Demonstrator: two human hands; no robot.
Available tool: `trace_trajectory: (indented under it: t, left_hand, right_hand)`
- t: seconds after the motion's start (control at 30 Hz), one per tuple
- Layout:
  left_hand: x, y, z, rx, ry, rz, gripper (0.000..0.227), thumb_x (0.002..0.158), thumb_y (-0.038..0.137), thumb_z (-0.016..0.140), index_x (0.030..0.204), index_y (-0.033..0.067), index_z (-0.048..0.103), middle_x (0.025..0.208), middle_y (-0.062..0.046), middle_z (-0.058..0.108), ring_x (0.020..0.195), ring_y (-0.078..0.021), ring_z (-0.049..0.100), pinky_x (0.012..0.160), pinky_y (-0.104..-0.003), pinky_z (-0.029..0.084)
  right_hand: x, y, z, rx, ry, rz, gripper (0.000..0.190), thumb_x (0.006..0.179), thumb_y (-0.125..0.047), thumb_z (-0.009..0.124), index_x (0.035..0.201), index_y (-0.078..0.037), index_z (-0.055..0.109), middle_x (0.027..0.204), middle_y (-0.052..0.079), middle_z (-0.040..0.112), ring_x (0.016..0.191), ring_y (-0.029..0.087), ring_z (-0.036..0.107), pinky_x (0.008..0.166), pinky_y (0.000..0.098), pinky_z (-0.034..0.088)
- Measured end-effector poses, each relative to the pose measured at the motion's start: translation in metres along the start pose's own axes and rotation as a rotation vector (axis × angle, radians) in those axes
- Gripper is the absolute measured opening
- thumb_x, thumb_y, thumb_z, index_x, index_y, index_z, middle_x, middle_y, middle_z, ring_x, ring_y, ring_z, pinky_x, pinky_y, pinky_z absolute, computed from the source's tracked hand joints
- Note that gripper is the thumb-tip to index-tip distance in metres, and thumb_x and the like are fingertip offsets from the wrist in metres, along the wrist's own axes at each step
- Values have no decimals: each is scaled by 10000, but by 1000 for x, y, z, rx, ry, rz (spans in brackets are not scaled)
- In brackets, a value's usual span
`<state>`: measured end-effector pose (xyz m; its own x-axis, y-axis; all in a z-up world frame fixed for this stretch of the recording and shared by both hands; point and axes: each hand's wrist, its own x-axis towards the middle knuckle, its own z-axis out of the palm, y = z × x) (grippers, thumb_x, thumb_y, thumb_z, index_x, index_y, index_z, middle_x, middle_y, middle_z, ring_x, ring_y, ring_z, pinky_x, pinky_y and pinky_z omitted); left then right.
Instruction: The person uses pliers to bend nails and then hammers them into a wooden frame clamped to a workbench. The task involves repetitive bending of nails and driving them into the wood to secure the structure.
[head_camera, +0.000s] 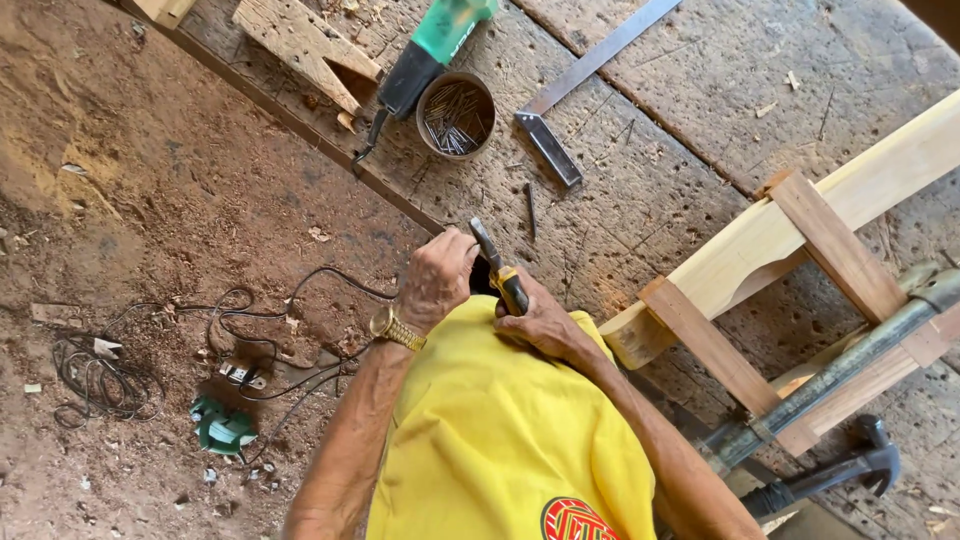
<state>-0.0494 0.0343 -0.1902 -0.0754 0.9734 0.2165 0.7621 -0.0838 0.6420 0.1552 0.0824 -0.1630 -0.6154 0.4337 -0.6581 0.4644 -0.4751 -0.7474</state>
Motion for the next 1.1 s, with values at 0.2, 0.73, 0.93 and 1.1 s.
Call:
trace_trajectory:
  t: [0.2, 0.73, 0.93, 1.1]
  left_hand:
    - [30, -9, -29, -25, -182, 264, 206, 1070, 196, 490, 913, 88, 569, 761, -73, 494, 747, -296, 633, 689, -365, 561]
    - [-52, -48, -18, -859, -662, -929, 837, 751, 377, 800, 1437, 39, 461, 1254, -233, 665, 1216, -345, 642, 1033, -449, 521]
    - [-54, -23, -46, -871, -623, -1136, 1102, 567, 583, 932, 1409, -5, 533, 1341, -253, 632, 1327, -374, 574, 1149, -434, 442]
    - [-51, -32, -14, -779, -450, -1092, 972, 663, 568, 809, 1394, -6, 525, 1326, -267, 634, 1329, -388, 561, 1178, -456, 434]
  right_hand:
    - [15, 32, 23, 89, 91, 94, 554, 726, -139, 780, 1253, -142, 610, 851, 53, 633, 770, 184, 595, 639, 333, 518]
    - [93, 47, 151, 90, 864, 303, 364, 753, -255, 775, 1020, -94, 588, 856, 140, 684, 869, 283, 687, 766, 438, 526]
    - [97, 52, 174, 58, 900, 354, 382, 761, -212, 779, 1047, -45, 588, 873, 158, 684, 885, 318, 680, 817, 449, 523]
    - [109, 41, 170, 37, 918, 371, 394, 771, -212, 762, 1058, -29, 564, 906, 187, 684, 923, 352, 677, 831, 481, 525]
